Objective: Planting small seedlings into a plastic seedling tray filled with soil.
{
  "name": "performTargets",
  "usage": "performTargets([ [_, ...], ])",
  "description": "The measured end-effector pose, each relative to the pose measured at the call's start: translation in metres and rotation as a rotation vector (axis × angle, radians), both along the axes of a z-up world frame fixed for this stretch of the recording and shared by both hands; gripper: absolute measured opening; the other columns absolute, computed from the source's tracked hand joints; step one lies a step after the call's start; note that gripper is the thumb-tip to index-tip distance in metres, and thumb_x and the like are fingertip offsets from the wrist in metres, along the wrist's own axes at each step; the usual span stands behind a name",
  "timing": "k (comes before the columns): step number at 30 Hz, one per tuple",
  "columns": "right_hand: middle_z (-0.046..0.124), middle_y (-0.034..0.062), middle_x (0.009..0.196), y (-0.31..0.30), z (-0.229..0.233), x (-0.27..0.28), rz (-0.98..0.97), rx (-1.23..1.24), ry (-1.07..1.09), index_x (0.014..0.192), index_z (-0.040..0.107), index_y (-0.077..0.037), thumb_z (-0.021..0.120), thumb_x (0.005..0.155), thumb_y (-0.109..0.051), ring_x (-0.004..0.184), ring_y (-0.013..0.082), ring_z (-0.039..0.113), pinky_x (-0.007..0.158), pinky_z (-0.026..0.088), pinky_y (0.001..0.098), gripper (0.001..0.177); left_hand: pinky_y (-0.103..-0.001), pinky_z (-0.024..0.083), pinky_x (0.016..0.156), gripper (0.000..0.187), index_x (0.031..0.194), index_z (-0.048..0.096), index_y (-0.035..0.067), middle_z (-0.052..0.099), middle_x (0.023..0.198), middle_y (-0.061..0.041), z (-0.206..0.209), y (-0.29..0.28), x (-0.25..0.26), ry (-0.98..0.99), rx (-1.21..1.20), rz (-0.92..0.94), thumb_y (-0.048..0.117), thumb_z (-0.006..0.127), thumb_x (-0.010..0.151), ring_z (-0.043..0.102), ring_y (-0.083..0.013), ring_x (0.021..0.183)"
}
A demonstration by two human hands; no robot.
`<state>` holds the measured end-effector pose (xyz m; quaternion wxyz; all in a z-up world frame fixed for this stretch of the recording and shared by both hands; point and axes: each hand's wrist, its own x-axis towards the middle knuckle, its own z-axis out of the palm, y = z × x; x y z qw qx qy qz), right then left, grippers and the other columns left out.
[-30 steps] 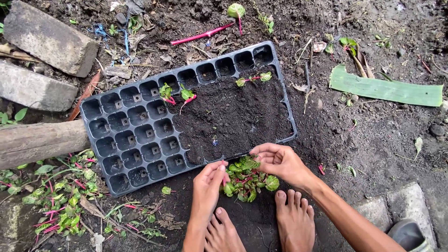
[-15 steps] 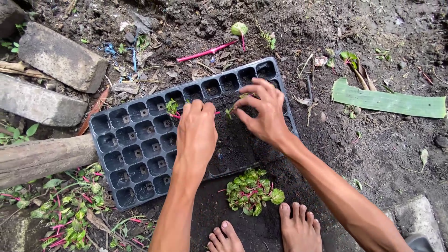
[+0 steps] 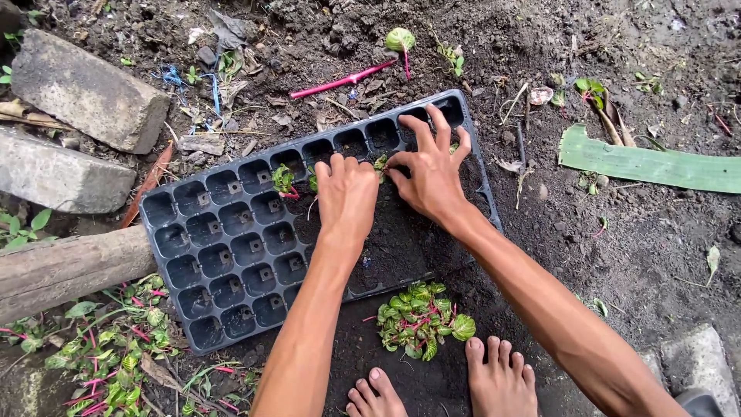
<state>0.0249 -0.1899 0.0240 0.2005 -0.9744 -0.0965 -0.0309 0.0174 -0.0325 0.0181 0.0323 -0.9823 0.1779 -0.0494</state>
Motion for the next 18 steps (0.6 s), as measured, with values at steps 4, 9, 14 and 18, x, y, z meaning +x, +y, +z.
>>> performTargets([
  [4, 0.042, 0.0058, 0.152, 0.001, -0.002, 0.005, 0.004, -0.079, 0.069, 0.088, 0.077, -0.022, 0.079, 0.087, -0.022, 0.152, 0.0391, 0.009, 0.105, 0.012, 0.0745, 0.002, -0.043, 0.037, 0.075, 0.012, 0.083, 0.068, 0.004, 0.058, 0.071, -0.009, -0.014, 0.008, 0.002, -0.001, -0.112, -0.038, 0.013, 0.070, 0.092, 0.052, -0.0260, 0.078],
  [9, 0.039, 0.0088, 0.155, -0.001, 0.000, 0.002, 0.028, -0.115, 0.073, 0.091, 0.077, -0.021, 0.079, 0.085, -0.022, 0.152, 0.0421, 0.007, 0.104, 0.011, 0.0759, 0.006, -0.042, 0.037, 0.076, 0.015, 0.084, 0.069, 0.004, 0.059, 0.074, -0.010, -0.005, 0.005, -0.004, -0.005, -0.105, -0.054, 0.016, 0.071, 0.094, 0.052, -0.0251, 0.080],
  [14, 0.034, 0.0182, 0.156, -0.018, 0.025, -0.046, 0.082, 0.014, -0.149, 0.125, 0.061, -0.020, 0.080, 0.081, -0.017, 0.150, 0.0421, 0.017, 0.106, 0.013, 0.0696, 0.048, -0.062, 0.035, 0.102, 0.045, 0.121, 0.070, 0.007, 0.058, 0.130, -0.019, 0.057, 0.005, -0.046, 0.056, -0.206, -0.052, -0.003, 0.077, 0.078, 0.049, -0.0354, 0.125],
  [18, 0.051, 0.0058, 0.129, -0.043, 0.029, -0.113, 0.123, 0.117, -0.198, 0.125, 0.065, -0.025, 0.072, 0.087, -0.026, 0.124, 0.0256, 0.044, 0.097, 0.033, 0.0463, 0.038, -0.050, 0.049, 0.091, 0.028, 0.121, 0.069, 0.005, 0.061, 0.121, -0.018, 0.082, 0.008, -0.106, 0.147, -0.440, -0.040, 0.001, 0.061, 0.094, 0.059, -0.0332, 0.113],
])
